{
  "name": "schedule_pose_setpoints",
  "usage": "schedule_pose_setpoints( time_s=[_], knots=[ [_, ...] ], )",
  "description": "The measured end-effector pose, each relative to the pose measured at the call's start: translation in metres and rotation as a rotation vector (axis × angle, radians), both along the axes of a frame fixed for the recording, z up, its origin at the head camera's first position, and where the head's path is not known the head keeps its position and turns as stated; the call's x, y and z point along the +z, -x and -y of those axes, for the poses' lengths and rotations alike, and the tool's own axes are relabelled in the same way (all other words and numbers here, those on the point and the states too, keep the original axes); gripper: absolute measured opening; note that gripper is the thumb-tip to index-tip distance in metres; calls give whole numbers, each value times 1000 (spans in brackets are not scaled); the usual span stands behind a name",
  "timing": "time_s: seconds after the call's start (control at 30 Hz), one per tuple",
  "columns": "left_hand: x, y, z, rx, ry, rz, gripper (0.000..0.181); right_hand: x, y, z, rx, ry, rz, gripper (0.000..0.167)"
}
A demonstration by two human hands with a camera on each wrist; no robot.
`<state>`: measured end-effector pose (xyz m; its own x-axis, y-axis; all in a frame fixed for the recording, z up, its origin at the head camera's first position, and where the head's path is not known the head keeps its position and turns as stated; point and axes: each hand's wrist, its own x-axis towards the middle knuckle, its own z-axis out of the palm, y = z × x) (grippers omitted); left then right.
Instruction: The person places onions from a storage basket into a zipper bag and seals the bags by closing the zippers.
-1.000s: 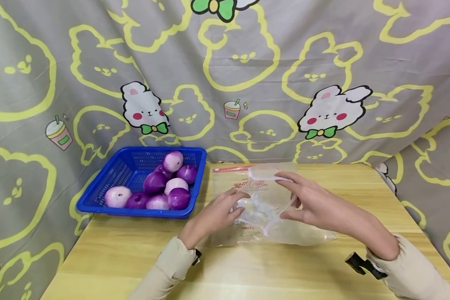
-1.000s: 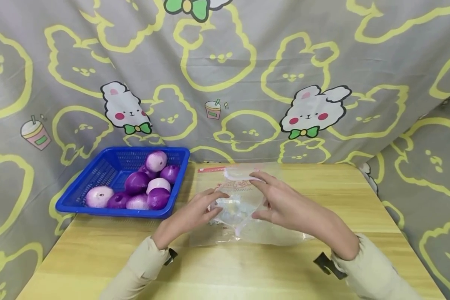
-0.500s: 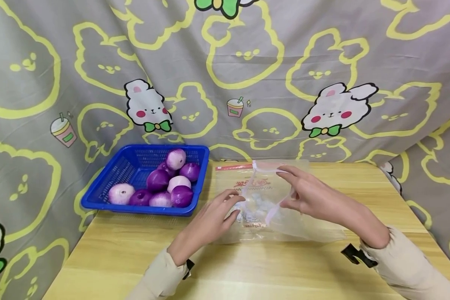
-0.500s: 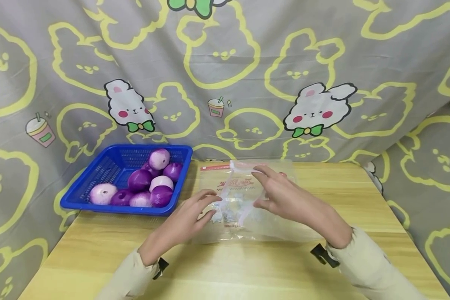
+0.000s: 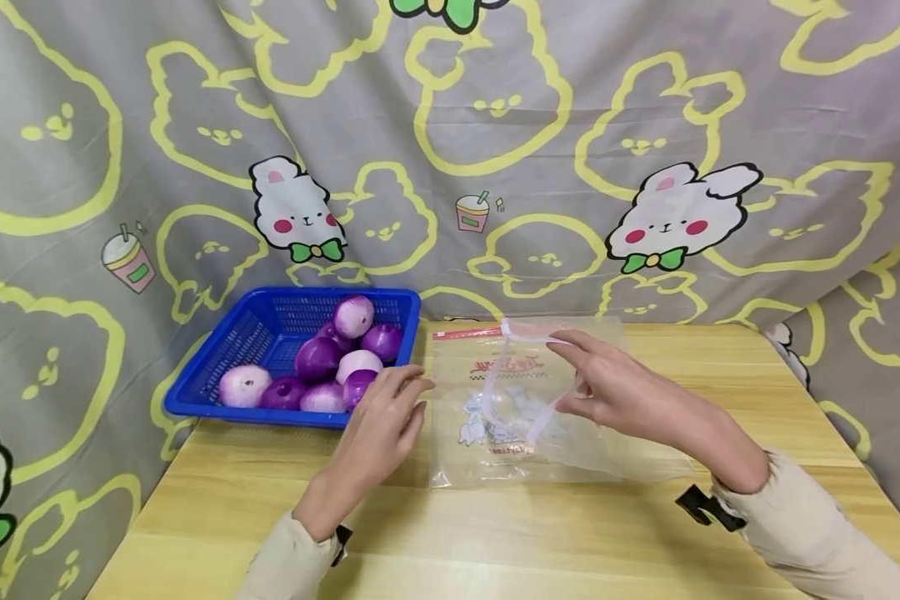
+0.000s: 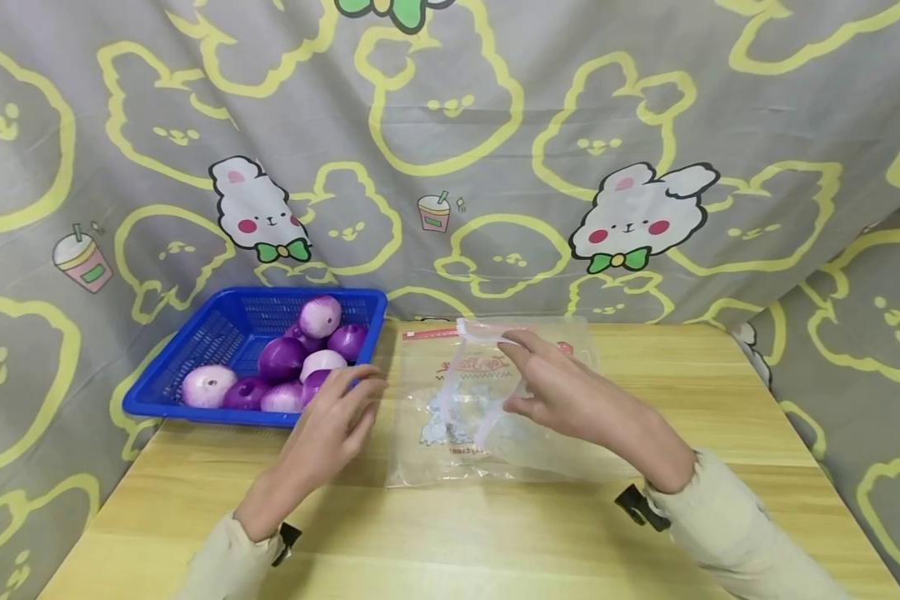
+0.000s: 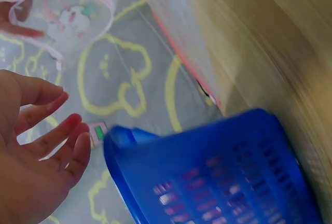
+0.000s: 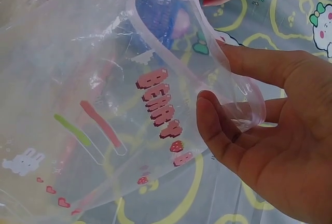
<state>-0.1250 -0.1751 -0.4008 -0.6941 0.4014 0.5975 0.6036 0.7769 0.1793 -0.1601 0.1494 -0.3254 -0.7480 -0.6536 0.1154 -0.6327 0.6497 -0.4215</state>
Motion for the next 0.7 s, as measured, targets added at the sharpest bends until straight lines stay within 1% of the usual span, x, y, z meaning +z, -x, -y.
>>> schedule_pose_setpoints(
  time_s=[0.17,0.27,0.33,0.43,0.5,0.6,0.7],
  knots=[
    [1,4,20,24,-42,-26,22,3,2,3,8,-26,-38,78],
    [4,8,32,46,-64,-17,26,5,3,4,12,-30,-50,77],
    [5,11,41,67,-68,5,29,4,4,4,12,-31,-56,76],
    [5,16,56,105,-72,69,36,2,5,4,13,-32,-64,75],
    [4,18,66,127,-86,128,41,0,7,5,9,-40,-78,74],
    [2,21,78,133,-103,228,46,-3,9,6,-4,-57,-99,75],
    [0,24,85,123,-98,312,49,-4,11,6,-25,-74,-104,77]
  ],
)
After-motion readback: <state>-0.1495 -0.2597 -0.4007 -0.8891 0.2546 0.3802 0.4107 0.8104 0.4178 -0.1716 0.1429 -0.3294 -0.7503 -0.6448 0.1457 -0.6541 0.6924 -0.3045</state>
